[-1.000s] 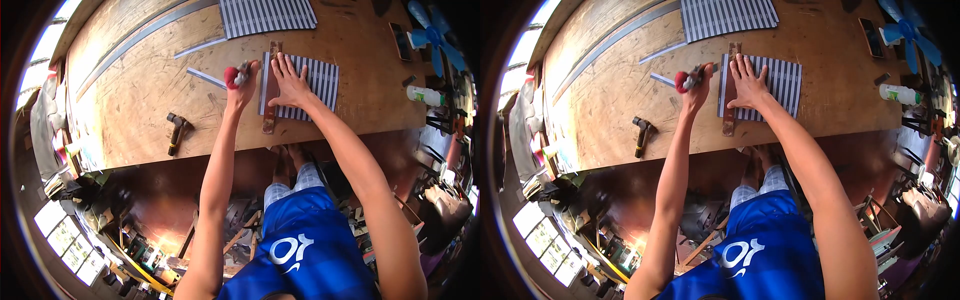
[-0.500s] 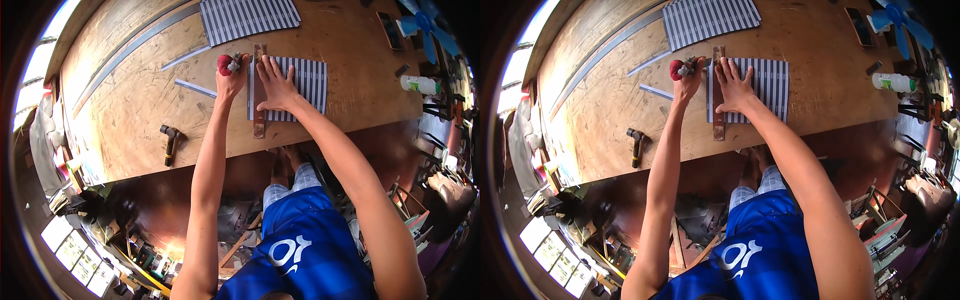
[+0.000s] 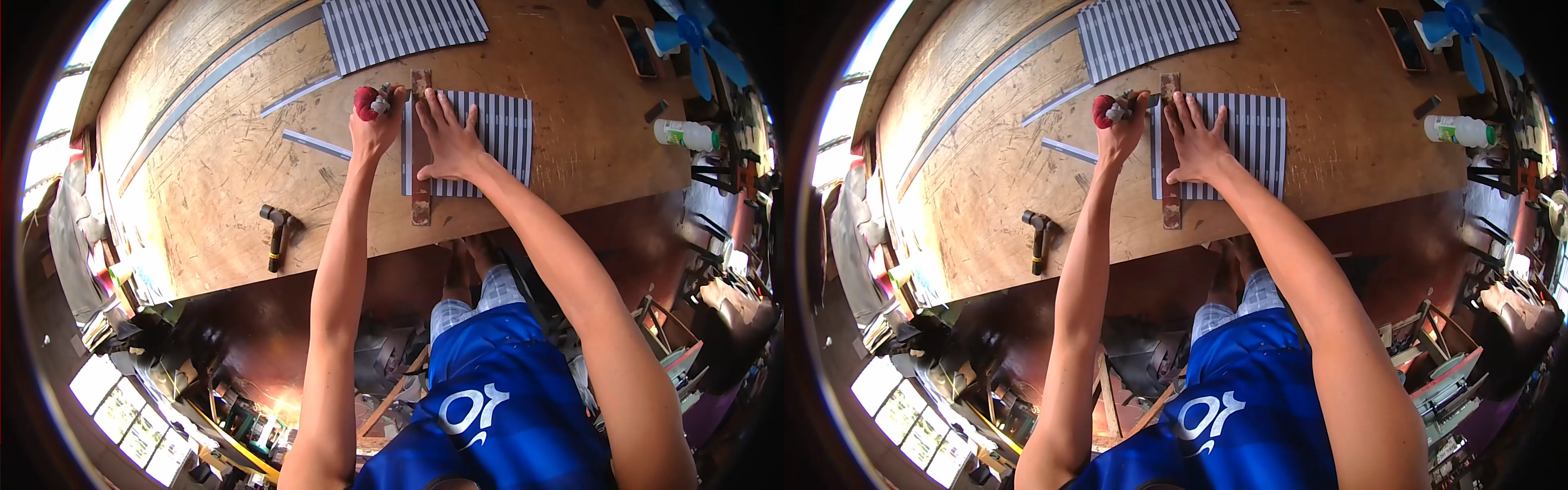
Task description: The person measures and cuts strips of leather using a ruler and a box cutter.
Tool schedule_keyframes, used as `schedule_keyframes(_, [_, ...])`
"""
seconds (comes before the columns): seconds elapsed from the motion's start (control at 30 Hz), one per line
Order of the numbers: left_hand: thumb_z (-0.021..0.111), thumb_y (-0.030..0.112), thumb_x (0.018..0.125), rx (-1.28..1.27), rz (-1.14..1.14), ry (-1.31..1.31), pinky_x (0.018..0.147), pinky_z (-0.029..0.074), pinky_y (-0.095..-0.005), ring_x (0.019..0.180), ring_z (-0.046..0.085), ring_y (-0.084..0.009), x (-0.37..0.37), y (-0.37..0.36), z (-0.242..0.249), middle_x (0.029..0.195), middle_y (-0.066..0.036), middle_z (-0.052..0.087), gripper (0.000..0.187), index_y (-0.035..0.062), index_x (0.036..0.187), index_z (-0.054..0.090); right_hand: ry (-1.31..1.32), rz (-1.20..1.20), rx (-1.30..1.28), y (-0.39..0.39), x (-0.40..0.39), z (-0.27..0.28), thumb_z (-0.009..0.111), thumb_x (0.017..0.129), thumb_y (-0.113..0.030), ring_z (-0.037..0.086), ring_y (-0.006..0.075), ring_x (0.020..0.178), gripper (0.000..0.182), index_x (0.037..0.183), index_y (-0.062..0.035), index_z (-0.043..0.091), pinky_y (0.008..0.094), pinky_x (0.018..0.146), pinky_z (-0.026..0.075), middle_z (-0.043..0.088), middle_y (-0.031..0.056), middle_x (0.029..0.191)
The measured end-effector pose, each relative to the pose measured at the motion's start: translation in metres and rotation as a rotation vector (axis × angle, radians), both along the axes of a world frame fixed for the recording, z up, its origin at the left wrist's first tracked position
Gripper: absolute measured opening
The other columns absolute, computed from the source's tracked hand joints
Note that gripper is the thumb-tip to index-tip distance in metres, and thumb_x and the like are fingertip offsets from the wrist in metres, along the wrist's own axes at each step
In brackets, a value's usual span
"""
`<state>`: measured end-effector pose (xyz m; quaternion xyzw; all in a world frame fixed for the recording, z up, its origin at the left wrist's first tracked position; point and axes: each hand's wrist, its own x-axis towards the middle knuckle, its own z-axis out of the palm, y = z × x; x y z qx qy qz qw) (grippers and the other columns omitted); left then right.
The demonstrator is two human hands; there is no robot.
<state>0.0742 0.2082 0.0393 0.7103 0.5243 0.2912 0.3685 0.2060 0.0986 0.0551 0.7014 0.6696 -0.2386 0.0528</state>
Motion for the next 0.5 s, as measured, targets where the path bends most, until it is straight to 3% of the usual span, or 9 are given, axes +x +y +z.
schedule_keyframes(0.2, [0.074,0.041,0.09,-0.029,-0.022,-0.022,0.068,0.053,-0.0461,0.082,0.071,-0.0412,0.0,0.004,-0.005,0.08,-0.019,0.071,0.034,0.0076,0.092,0.072,0.014,-0.006,0.0,0.0,0.0,0.001,0.085,0.062,-0.059,0.0,0.0355,0.157,0.138,0.162,-0.0039,0.007,0.0808,0.111,0.015,-0.005,0.019,0.17])
schedule_keyframes(0.5, [0.068,0.041,0.091,0.145,-0.087,0.072,0.066,0.053,-0.0523,0.079,0.067,-0.0465,0.01,0.006,0.01,0.076,-0.021,0.069,0.035,0.0059,0.085,0.067,0.002,0.0,0.005,0.0,-0.001,0.0,0.085,0.063,-0.059,0.0,0.036,0.157,0.137,0.162,-0.004,0.007,0.0806,0.111,0.015,-0.005,0.0193,0.17])
